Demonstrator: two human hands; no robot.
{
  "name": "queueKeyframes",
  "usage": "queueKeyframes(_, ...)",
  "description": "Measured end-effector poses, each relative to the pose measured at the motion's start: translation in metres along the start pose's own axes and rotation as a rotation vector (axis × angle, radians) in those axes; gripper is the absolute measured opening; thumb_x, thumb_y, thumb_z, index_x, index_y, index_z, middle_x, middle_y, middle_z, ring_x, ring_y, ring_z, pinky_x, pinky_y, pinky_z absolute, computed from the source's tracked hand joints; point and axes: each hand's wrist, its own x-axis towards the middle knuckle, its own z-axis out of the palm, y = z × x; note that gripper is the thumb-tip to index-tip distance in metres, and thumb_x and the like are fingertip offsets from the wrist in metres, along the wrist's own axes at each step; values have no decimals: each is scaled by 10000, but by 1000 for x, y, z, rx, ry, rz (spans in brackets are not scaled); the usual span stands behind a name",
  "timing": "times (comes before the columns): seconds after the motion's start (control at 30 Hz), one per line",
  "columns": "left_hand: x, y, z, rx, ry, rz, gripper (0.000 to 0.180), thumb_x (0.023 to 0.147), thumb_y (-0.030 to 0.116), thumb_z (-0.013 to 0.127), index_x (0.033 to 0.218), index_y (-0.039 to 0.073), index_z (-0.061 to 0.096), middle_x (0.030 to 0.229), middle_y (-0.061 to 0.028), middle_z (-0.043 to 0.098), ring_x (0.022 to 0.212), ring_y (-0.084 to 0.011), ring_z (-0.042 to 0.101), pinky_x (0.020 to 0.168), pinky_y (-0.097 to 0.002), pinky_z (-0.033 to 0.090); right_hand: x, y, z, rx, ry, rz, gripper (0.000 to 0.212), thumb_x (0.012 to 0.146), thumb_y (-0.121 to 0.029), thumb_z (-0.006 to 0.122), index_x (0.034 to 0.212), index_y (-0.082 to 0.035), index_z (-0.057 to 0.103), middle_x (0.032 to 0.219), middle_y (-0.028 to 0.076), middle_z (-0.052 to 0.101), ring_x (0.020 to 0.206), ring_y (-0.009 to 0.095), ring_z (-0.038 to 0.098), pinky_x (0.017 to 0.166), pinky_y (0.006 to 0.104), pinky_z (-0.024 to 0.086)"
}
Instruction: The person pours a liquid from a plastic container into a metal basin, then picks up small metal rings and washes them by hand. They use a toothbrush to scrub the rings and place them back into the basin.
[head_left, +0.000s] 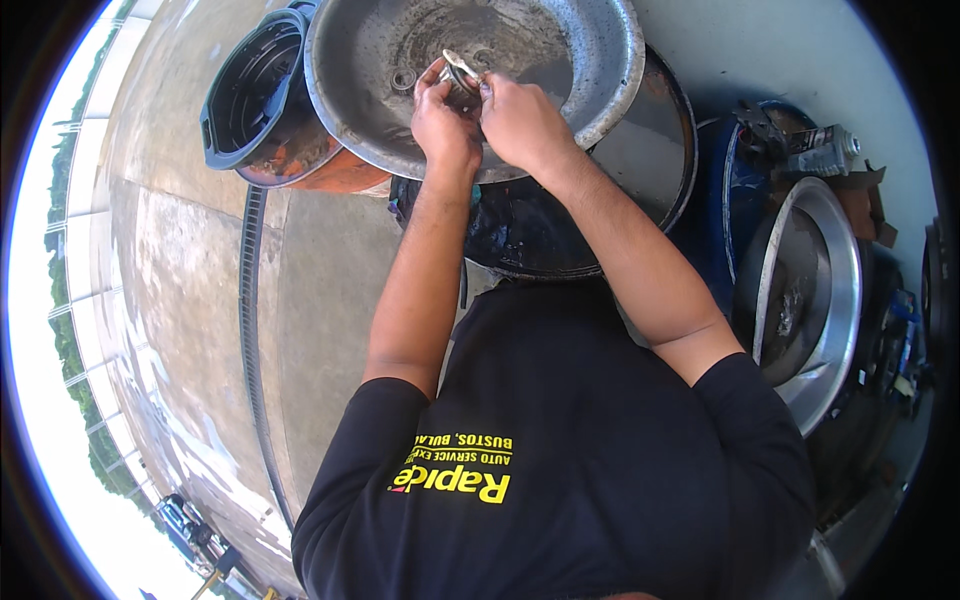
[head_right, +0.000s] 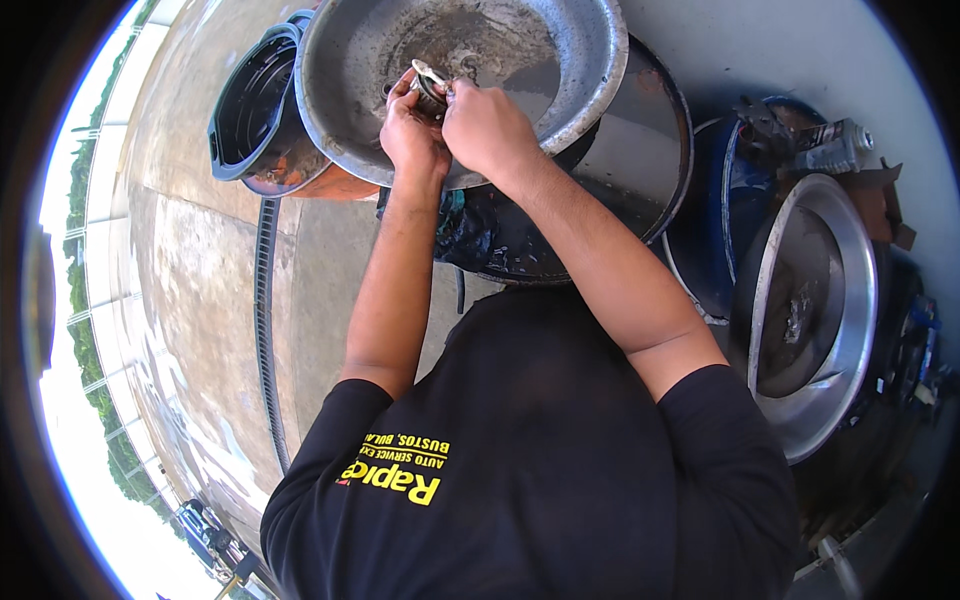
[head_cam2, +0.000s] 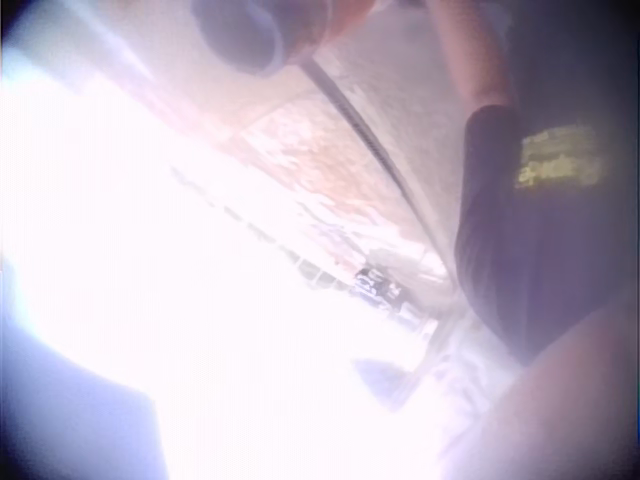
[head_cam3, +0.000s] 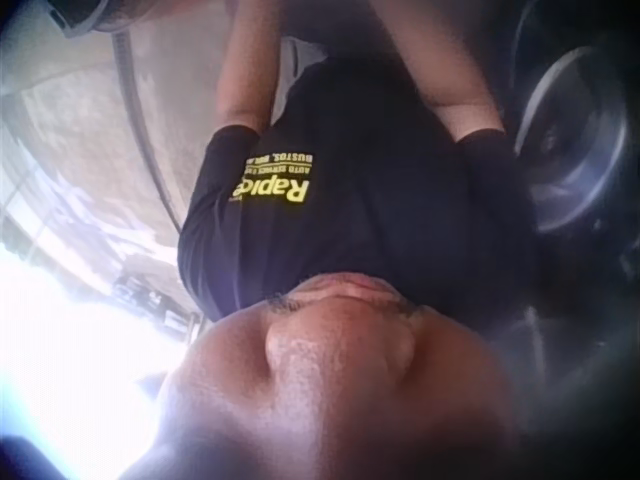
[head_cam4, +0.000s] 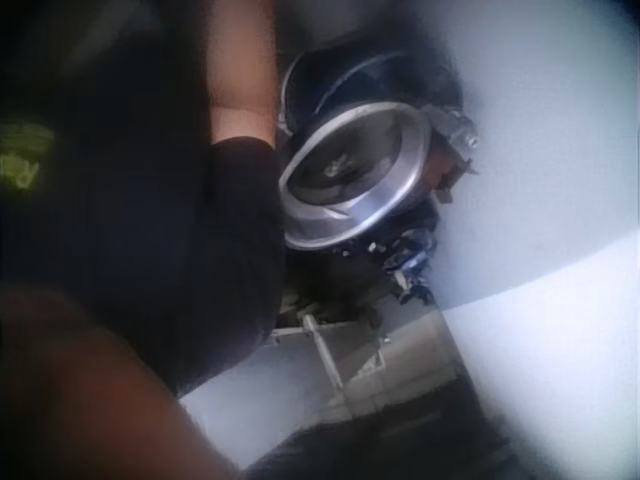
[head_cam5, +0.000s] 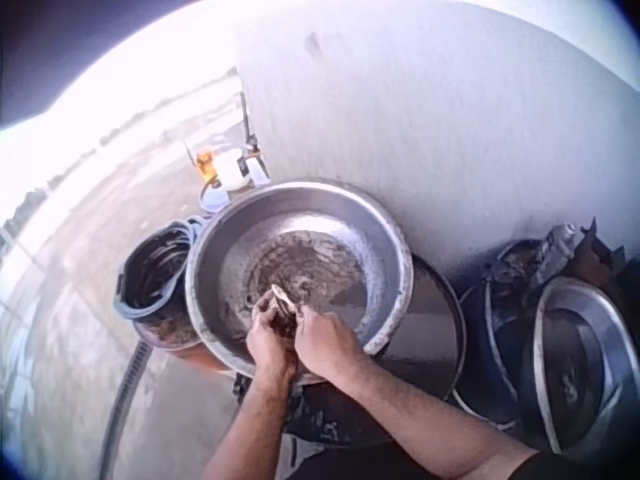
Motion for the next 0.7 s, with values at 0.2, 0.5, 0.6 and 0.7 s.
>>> queueKeyframes(0.2, -9, 11, 11, 6, -22, -3, 432, 983, 88, 319, 1383, 0, 458, 1037, -263, 718, 1071, -437, 705, 1040, -548, 538, -13, -5, -1, 44, -40, 5, 321, 1065, -240, 480, 1149, 14, 657, 953, 314, 719, 939, 515, 693, 850, 589, 545)
queueKeyframes(0.5, -9, 14, 8, -7, -52, 12, 486, 941, 86, 337, 1403, 3, 461, 994, -244, 711, 1029, -414, 714, 999, -526, 557, -5, -9, -4, 25, -10, -31, 294, 1054, -218, 491, 1152, 10, 647, 949, 320, 712, 929, 530, 683, 853, 607, 538)
queueKeyframes(0.6, -2, 14, 11, -68, -46, 20, 496, 936, 84, 338, 1407, -11, 463, 976, -233, 703, 1014, -409, 714, 991, -529, 563, -7, -10, 2, -7, -14, -35, 281, 1049, -208, 493, 1128, 12, 648, 933, 324, 710, 923, 529, 686, 852, 611, 537)
queueKeyframes(0.7, -6, 26, 7, -115, -9, 8, 501, 930, 68, 338, 1394, -24, 500, 973, -217, 696, 980, -372, 717, 970, -498, 567, -40, -12, 1, -81, -121, -77, 270, 1024, -180, 494, 1111, 36, 631, 911, 303, 729, 906, 474, 729, 830, 569, 579)
